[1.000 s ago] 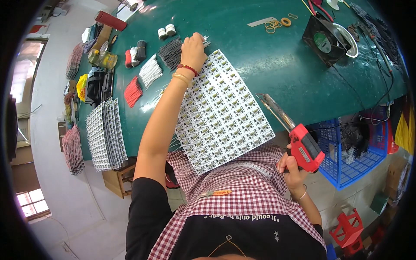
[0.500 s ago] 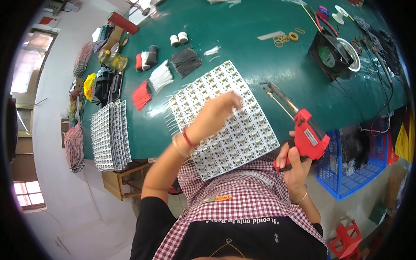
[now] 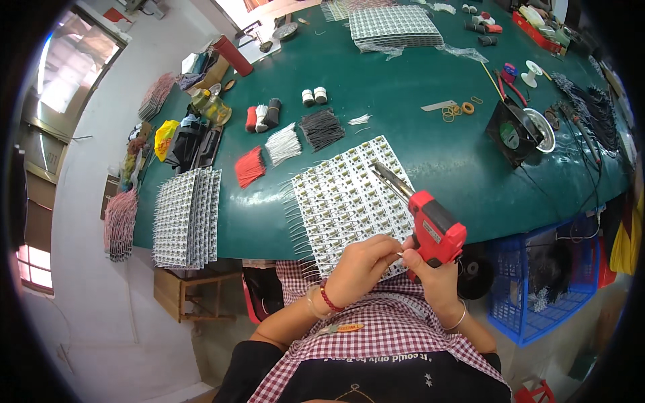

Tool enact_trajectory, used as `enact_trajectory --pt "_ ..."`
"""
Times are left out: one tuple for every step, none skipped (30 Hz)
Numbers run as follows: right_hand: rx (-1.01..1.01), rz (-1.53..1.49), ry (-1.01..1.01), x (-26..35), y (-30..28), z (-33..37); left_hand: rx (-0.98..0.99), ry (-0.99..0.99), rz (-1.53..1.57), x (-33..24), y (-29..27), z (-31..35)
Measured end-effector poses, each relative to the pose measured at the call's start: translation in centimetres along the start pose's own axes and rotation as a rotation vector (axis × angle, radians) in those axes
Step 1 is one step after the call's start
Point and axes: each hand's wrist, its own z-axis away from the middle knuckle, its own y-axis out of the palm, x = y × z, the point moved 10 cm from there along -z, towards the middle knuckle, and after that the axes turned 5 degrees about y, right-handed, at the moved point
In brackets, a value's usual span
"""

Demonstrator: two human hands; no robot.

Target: The person uses a soldering iron to attach white wires to a grid of LED modules on a green workbench. They repeatedly pick up individual wires, place them on the circuit board, and apply heat with the soldering iron to secure the connections.

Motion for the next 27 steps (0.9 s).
enact_trajectory --pt "0.010 0.010 0.000 -0.1 0.0 0.2 -0.002 -0.010 -0.021 0.1 0.0 0.2" --pt "0.019 0.021 0.001 -0.1 0.0 0.4 -0.004 -0.019 -0.043 0.2 0.1 0.5" --pt "0.029 0.030 0.002 -0.2 -0.1 0.6 0.014 -0.054 0.002 0.7 0.5 0.8" --pt "0.026 0.035 0.006 -0.4 -0.2 0.7 0.030 -0.089 0.047 1.2 1.0 1.1" --pt "0.022 0.040 0.011 -0.6 -0.4 0.8 0.046 -0.124 0.091 1.7 1.6 1.4" --pt "0.020 0.046 0.016 -0.7 -0.4 1.0 0.049 -0.102 0.067 1.5 1.7 1.6" --pt "0.016 0.054 0.009 -0.7 -0.4 1.1 0.051 -0.078 0.042 1.2 1.8 1.8" --pt "0.013 0.063 0.001 -0.7 -0.4 1.3 0.052 -0.054 0.017 0.9 1.8 2.0" --pt "0.011 0.071 -0.006 -0.7 -0.3 1.5 0.041 -0.057 0.020 0.8 1.8 2.2" --pt "0.017 0.073 -0.001 -0.8 -0.3 1.6 0.032 -0.062 0.019 0.7 1.8 2.4" --pt "0.024 0.075 0.005 -0.8 -0.2 1.7 0.022 -0.068 0.019 0.8 1.7 2.5" --pt "0.030 0.077 0.010 -0.9 -0.1 1.8 0.013 -0.053 -0.013 0.4 1.4 2.5" --pt "0.020 0.036 0.014 -0.9 -0.1 2.0 0.002 -0.037 -0.044 0.0 1.0 2.6" --pt "0.009 -0.005 0.019 -0.9 0.0 2.1 -0.008 -0.022 -0.075 -0.4 0.7 2.7" --pt "-0.001 -0.045 0.024 -1.0 0.0 2.3 -0.018 0.004 -0.065 -0.5 0.8 2.9" --pt "0.009 -0.032 0.023 -1.1 0.1 2.5 -0.029 0.030 -0.053 -0.7 0.9 3.2" --pt "0.019 -0.018 0.022 -1.5 0.0 2.6 -0.040 0.057 -0.042 -1.0 0.9 3.5" --pt "0.028 -0.005 0.021 -1.7 0.0 2.9 -0.032 0.043 -0.035 -0.9 1.1 3.9" --pt "0.037 0.005 0.020 -1.7 -0.1 3.0 -0.023 0.027 -0.029 -0.7 1.4 4.1" --pt "0.045 0.015 0.018 -1.8 -0.1 3.2 -0.015 0.010 -0.024 -0.6 1.6 4.3" --pt "0.052 0.025 0.015 -1.8 -0.2 3.3 -0.004 -0.002 -0.061 -0.7 1.5 4.5" --pt "0.031 0.011 0.011 -1.7 -0.5 3.4 0.009 -0.012 -0.097 -0.9 1.4 4.7" --pt "0.008 -0.003 0.006 -1.5 -1.0 3.5 0.022 -0.022 -0.133 -1.1 1.3 4.7" --pt "-0.017 -0.018 0.001 -1.2 -1.4 3.5 0.108 0.023 -0.035 -1.9 2.1 4.7" --pt "-0.080 -0.020 -0.013 -0.9 -2.1 3.6 0.189 0.062 0.058 -2.8 2.6 4.8" --pt "-0.129 -0.027 -0.043 0.1 -2.6 3.6 0.271 0.099 0.153 -3.9 3.1 4.9" --pt "-0.132 -0.015 -0.097 0.5 -3.4 3.2 0.405 0.190 0.414 -6.8 4.3 4.8"
